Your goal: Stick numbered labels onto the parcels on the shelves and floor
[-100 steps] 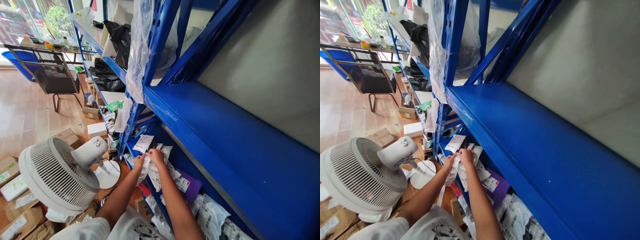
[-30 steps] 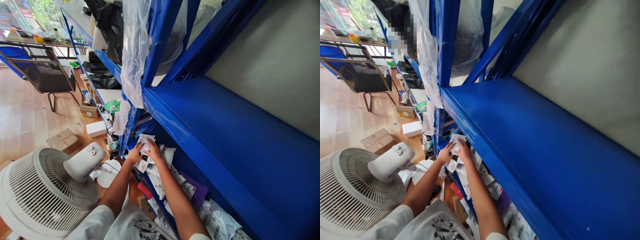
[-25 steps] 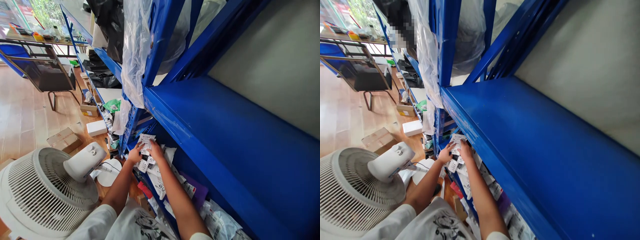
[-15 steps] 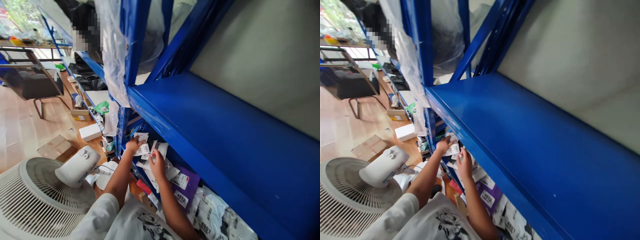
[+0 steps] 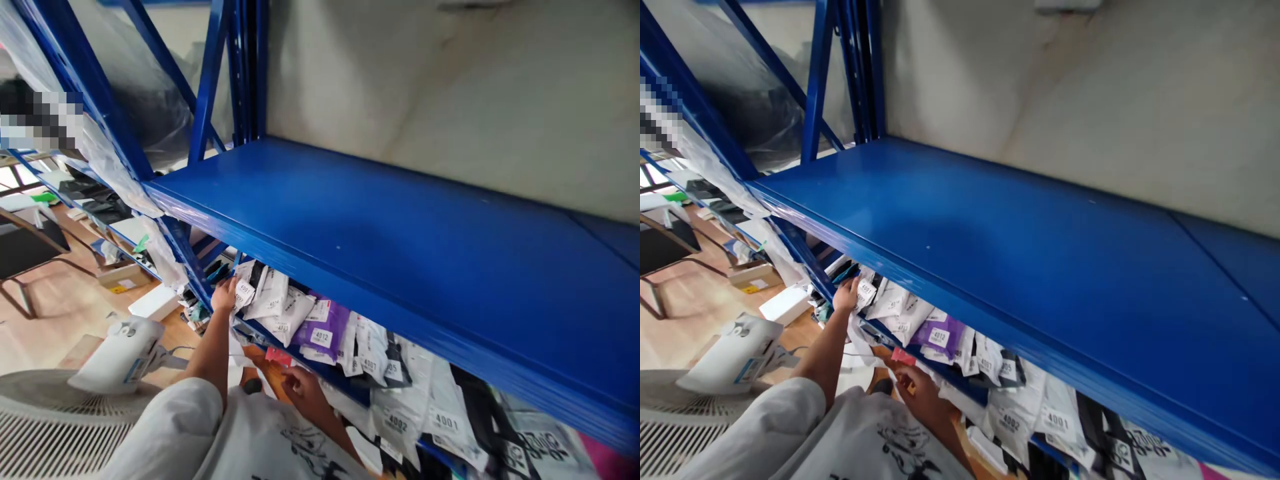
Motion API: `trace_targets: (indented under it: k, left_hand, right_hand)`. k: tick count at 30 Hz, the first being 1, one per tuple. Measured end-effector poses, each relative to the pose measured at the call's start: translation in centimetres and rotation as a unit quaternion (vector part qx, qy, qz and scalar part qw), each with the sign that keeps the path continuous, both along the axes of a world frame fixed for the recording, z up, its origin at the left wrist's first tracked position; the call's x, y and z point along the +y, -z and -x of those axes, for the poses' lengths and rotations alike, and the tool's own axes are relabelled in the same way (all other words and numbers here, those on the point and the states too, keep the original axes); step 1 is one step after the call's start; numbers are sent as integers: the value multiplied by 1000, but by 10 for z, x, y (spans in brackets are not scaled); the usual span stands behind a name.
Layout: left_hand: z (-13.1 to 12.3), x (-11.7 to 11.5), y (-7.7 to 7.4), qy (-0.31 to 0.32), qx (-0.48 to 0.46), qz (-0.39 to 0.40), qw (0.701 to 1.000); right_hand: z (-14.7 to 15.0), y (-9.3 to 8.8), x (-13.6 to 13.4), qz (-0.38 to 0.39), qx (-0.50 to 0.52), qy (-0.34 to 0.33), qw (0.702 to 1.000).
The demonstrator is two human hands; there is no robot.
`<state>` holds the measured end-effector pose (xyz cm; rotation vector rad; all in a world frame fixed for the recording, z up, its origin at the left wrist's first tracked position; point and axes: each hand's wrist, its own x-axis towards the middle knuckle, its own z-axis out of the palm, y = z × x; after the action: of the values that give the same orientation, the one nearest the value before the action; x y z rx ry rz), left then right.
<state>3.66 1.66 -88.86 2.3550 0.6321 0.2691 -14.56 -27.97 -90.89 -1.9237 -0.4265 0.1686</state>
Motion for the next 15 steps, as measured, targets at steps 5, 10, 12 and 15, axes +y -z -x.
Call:
trace_targets:
  k: [5,10,12,15]
  left_hand:
    - [92,-64,5,-165,-131,18,977]
    - [225,-174,22,-203,-199,81,955]
    - [281,-225,25,-165,-192,113,961]
    - [356,-293,26,-62,-157,150,974]
  right_hand:
    - [31,-1,-54,6,-12,-104,994]
    - [81,4,-105,-106,54,-84,989]
    - [106,6,-116,-197,116,-50,972]
    - [144,13,-129,-273,188,18,943]
